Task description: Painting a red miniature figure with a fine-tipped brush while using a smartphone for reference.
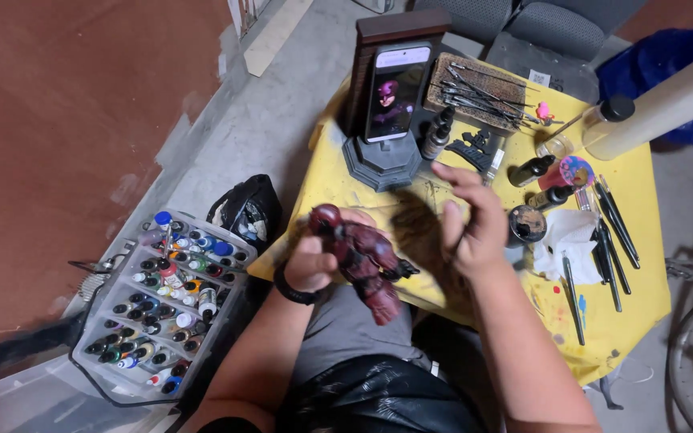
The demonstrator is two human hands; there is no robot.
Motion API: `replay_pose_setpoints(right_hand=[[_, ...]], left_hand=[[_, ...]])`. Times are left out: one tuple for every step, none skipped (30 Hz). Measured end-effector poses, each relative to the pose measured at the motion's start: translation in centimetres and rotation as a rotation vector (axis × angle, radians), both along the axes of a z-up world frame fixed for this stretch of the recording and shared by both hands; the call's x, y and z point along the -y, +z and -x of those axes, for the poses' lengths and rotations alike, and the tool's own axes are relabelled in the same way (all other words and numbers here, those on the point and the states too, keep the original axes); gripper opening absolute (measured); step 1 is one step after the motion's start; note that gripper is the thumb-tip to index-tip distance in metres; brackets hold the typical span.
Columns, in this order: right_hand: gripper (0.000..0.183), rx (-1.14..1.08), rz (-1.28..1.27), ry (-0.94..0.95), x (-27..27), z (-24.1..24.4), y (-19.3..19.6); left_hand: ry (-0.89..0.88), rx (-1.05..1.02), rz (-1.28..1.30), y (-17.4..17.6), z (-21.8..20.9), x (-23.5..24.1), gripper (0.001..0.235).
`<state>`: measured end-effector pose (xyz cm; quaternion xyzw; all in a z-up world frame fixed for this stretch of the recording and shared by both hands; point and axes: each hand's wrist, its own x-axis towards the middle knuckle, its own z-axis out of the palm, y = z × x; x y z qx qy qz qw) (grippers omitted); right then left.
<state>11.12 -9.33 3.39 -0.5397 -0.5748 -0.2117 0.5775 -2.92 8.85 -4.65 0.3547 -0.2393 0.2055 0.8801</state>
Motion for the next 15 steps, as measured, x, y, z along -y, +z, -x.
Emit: replay_pose_setpoints(right_hand=[[0.011, 0.007, 0.004, 0.003, -1.0, -0.8, -0.3], [0.012, 0.1, 0.08, -0.034, -2.0, -1.7, -0.5], [0.014, 0.193, 0.155, -0.071, -3.0, -2.6, -0.6], [0.014, 0.207, 0.162, -0.065, -3.9, -2.8, -0.2], [0.015, 0.307, 0.196, -0.134, -4.8, -2.9, 0.2], [0.016, 0.405, 0.231, -0.202, -5.7, -3.0, 0.5], [0.016, 0.419, 0.238, -0.195, -6.2, -3.6, 0.2], [0.018, 0.467, 0.261, -0.244, -6.7, -4.2, -0.1], [0.019, 0.515, 0.282, -0.294, -7.2, -4.9, -0.5], [0.019, 0.522, 0.287, -0.284, -7.6, -5.2, -0.6], [0.019, 0.527, 0.292, -0.302, -7.8, -5.6, -0.6], [0.02, 0.529, 0.297, -0.322, -8.0, -5.9, -0.8], [0.02, 0.531, 0.302, -0.316, -8.3, -6.0, -0.8], [0.023, 0.533, 0.29, -0.327, -8.5, -6.0, -0.9], [0.026, 0.536, 0.279, -0.339, -8.6, -6.0, -1.0]], left_hand=[[0.003, 0.007, 0.004, 0.5, 0.5, -0.3, 0.076], [-0.024, -0.012, 0.079, 1.0, 0.8, -0.7, 0.077], [-0.052, -0.03, 0.154, 1.5, 1.1, -1.0, 0.078], [-0.047, -0.017, 0.161, 1.3, 0.9, -1.4, 0.078], [-0.05, -0.023, 0.203, 1.1, 0.8, -1.8, 0.077], [-0.054, -0.03, 0.247, 0.9, 0.7, -2.2, 0.076], [-0.049, -0.017, 0.256, 0.4, 0.4, -2.1, 0.076], [-0.052, -0.03, 0.287, -0.2, 0.2, -2.0, 0.074], [-0.055, -0.044, 0.318, -0.8, 0.0, -1.9, 0.072], [-0.047, -0.038, 0.326, -1.3, -0.2, -2.0, 0.072], [-0.044, -0.053, 0.325, -1.7, -0.5, -1.9, 0.075], [-0.045, -0.071, 0.322, -2.2, -0.7, -1.9, 0.077], [-0.04, -0.07, 0.329, -2.1, -0.6, -1.8, 0.077], [-0.047, -0.086, 0.336, -2.0, -0.4, -1.7, 0.077], [-0.053, -0.102, 0.344, -1.8, -0.2, -1.6, 0.077]])
